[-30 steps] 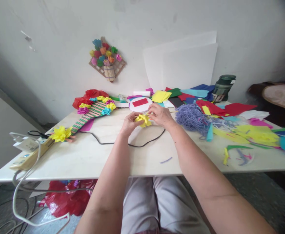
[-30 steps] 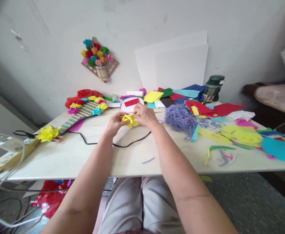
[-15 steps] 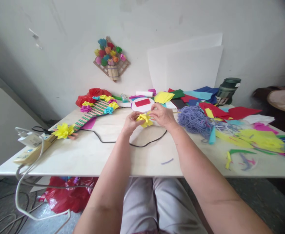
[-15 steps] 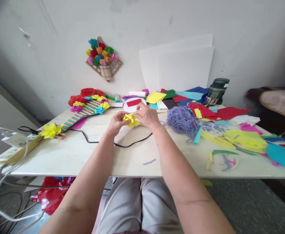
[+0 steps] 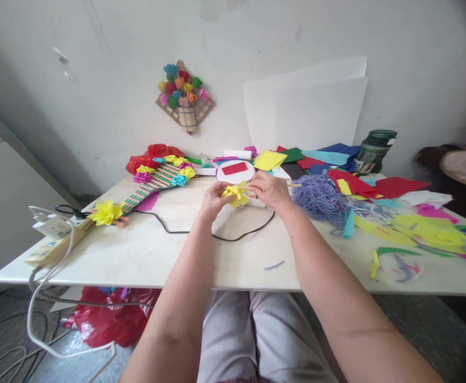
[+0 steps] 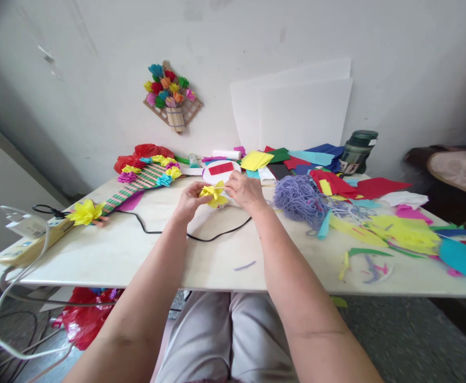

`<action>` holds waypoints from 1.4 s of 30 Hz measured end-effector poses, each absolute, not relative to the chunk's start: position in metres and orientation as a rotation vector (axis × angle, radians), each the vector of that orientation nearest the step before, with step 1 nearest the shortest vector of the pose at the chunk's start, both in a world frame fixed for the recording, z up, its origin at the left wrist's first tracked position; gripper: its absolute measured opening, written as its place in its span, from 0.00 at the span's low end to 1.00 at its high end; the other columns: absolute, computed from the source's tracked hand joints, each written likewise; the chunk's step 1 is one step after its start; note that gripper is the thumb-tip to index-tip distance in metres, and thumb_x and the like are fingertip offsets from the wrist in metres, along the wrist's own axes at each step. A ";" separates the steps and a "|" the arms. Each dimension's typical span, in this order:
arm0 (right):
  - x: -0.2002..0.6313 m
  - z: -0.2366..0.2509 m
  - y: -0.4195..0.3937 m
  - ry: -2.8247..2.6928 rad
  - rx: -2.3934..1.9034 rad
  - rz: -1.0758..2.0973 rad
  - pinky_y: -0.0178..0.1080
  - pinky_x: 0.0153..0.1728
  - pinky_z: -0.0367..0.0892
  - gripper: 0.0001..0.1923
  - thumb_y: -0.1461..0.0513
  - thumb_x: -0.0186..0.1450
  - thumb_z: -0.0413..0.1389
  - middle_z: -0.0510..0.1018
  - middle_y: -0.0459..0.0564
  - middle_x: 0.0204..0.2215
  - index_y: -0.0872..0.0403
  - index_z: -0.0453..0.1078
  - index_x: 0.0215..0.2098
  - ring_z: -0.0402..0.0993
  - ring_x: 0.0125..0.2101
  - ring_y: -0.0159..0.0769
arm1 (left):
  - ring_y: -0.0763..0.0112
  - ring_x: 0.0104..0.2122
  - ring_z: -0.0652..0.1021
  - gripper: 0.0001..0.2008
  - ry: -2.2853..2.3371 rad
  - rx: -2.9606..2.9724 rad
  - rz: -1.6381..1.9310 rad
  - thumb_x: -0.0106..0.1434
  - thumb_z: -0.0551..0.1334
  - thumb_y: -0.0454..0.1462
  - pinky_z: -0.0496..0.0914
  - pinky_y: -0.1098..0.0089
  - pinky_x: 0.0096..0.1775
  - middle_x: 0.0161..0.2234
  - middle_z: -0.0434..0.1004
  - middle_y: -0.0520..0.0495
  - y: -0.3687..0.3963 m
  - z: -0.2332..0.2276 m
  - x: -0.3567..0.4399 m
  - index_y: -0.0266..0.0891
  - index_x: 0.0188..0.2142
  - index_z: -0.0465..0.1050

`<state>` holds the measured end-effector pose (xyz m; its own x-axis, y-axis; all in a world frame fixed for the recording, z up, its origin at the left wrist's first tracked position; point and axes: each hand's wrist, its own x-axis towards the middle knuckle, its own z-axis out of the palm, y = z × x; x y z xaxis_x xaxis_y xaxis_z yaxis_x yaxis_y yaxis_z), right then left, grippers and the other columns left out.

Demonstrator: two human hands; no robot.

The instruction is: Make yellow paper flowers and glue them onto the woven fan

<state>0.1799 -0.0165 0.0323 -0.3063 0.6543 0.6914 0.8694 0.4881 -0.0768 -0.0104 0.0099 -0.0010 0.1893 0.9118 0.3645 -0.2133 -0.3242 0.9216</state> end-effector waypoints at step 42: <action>0.189 0.033 -0.012 -1.771 -1.558 -0.007 0.35 0.31 0.60 0.10 0.58 0.58 0.53 0.79 0.48 0.33 0.52 0.75 0.32 0.72 0.33 0.36 | 0.72 0.25 0.75 0.24 0.688 1.157 1.454 0.35 0.71 0.35 0.68 0.70 0.30 0.27 0.76 0.52 0.014 -0.002 -0.010 0.38 0.34 0.68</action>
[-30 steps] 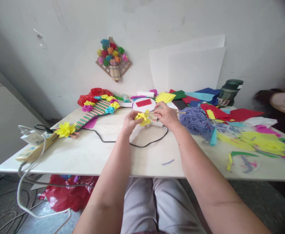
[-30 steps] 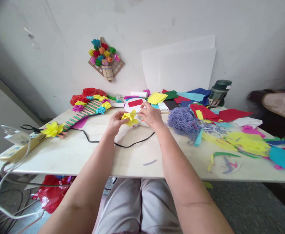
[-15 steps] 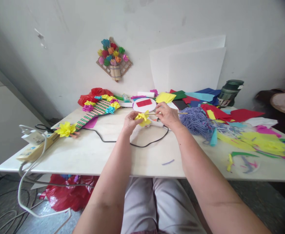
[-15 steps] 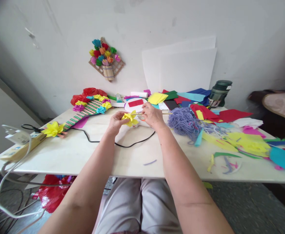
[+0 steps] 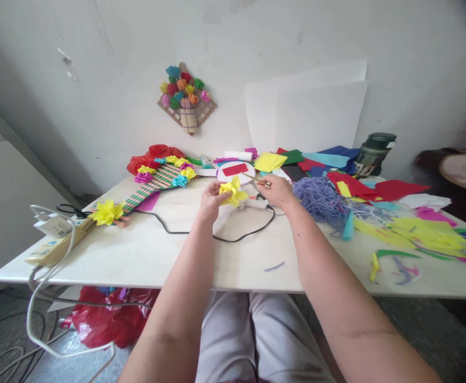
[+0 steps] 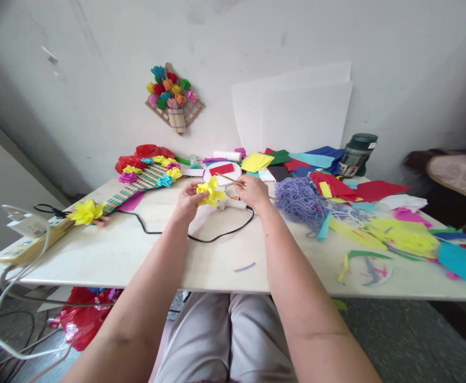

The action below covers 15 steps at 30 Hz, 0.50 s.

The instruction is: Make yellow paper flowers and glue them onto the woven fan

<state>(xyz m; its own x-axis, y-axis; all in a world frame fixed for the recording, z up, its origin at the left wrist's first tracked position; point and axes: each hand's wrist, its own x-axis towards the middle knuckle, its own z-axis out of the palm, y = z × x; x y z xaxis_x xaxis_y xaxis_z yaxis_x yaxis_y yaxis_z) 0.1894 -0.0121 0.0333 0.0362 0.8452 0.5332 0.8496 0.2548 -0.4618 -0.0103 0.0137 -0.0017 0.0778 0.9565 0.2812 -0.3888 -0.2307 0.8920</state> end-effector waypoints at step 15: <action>0.174 0.015 0.007 -1.526 -1.186 0.568 0.34 0.25 0.58 0.14 0.53 0.48 0.58 0.68 0.43 0.19 0.56 0.70 0.22 0.62 0.23 0.30 | 0.74 0.25 0.74 0.26 0.592 1.228 1.245 0.38 0.72 0.33 0.67 0.72 0.29 0.27 0.74 0.55 0.004 -0.003 0.005 0.38 0.36 0.64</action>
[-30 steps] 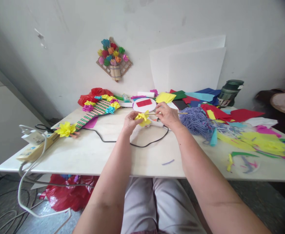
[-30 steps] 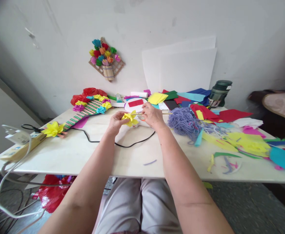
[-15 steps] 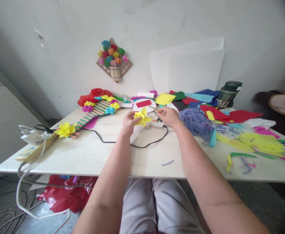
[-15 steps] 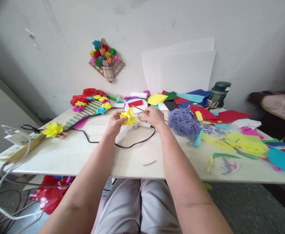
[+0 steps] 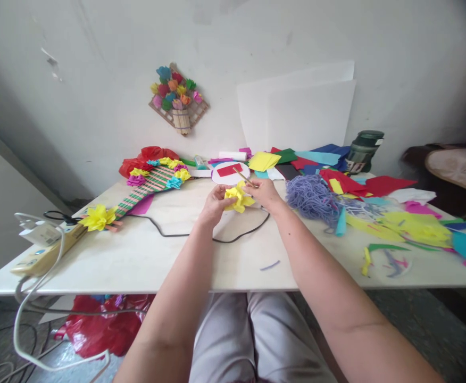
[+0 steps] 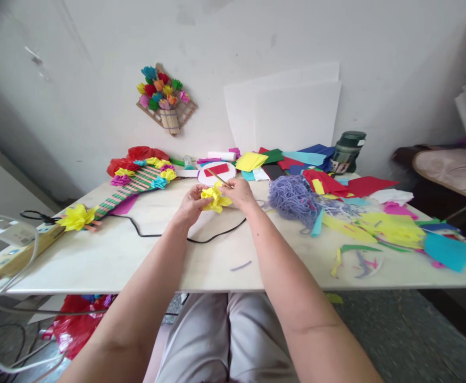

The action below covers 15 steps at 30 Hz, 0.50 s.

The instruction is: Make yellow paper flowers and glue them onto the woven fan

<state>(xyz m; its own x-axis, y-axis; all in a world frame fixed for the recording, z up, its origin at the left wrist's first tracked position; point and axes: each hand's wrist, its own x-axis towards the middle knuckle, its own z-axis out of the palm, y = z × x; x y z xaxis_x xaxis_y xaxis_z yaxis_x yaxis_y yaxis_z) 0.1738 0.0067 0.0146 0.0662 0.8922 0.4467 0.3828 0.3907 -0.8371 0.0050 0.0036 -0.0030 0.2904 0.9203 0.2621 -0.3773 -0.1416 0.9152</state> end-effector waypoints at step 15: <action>0.173 0.020 0.002 -1.631 -1.277 0.421 0.33 0.24 0.53 0.10 0.56 0.51 0.56 0.67 0.42 0.17 0.55 0.67 0.19 0.60 0.22 0.29 | 0.68 0.31 0.75 0.20 0.569 1.205 1.203 0.49 0.65 0.51 0.67 0.70 0.32 0.29 0.75 0.46 0.006 -0.002 0.004 0.35 0.30 0.72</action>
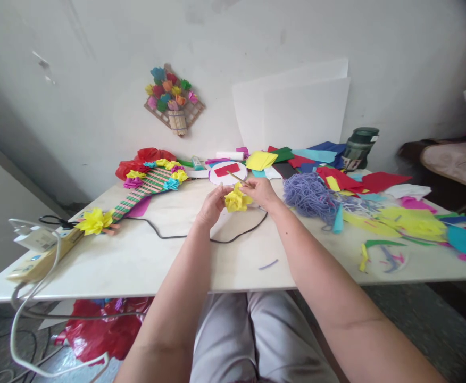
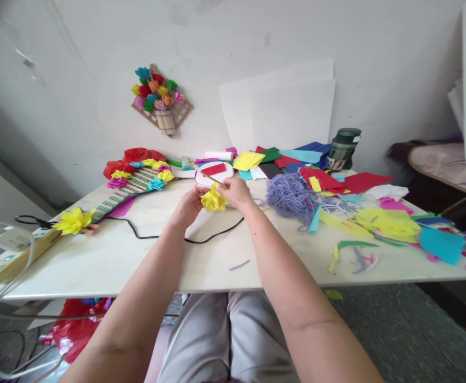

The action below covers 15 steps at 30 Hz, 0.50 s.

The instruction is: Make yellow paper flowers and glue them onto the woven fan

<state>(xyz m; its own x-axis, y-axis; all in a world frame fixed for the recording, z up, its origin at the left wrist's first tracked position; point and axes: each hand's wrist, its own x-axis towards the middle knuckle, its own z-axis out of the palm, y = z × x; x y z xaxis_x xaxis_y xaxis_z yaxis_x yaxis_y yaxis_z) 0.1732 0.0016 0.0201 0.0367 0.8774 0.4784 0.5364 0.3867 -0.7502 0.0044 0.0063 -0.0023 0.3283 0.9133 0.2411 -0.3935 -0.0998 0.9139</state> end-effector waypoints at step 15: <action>0.172 0.013 0.004 -1.807 -1.240 0.414 0.32 0.26 0.54 0.09 0.56 0.52 0.58 0.70 0.43 0.21 0.55 0.73 0.24 0.61 0.24 0.29 | 0.77 0.21 0.69 0.10 0.785 1.343 1.175 0.46 0.67 0.41 0.61 0.75 0.25 0.20 0.69 0.52 0.004 -0.004 -0.001 0.36 0.22 0.71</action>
<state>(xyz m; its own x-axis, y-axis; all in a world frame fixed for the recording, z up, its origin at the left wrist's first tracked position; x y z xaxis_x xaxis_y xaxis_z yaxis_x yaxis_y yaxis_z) 0.1721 0.0043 0.0134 -0.1145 0.8734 0.4734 0.5798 0.4457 -0.6820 -0.0013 0.0043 -0.0040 0.2806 0.9400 0.1941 -0.1803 -0.1470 0.9726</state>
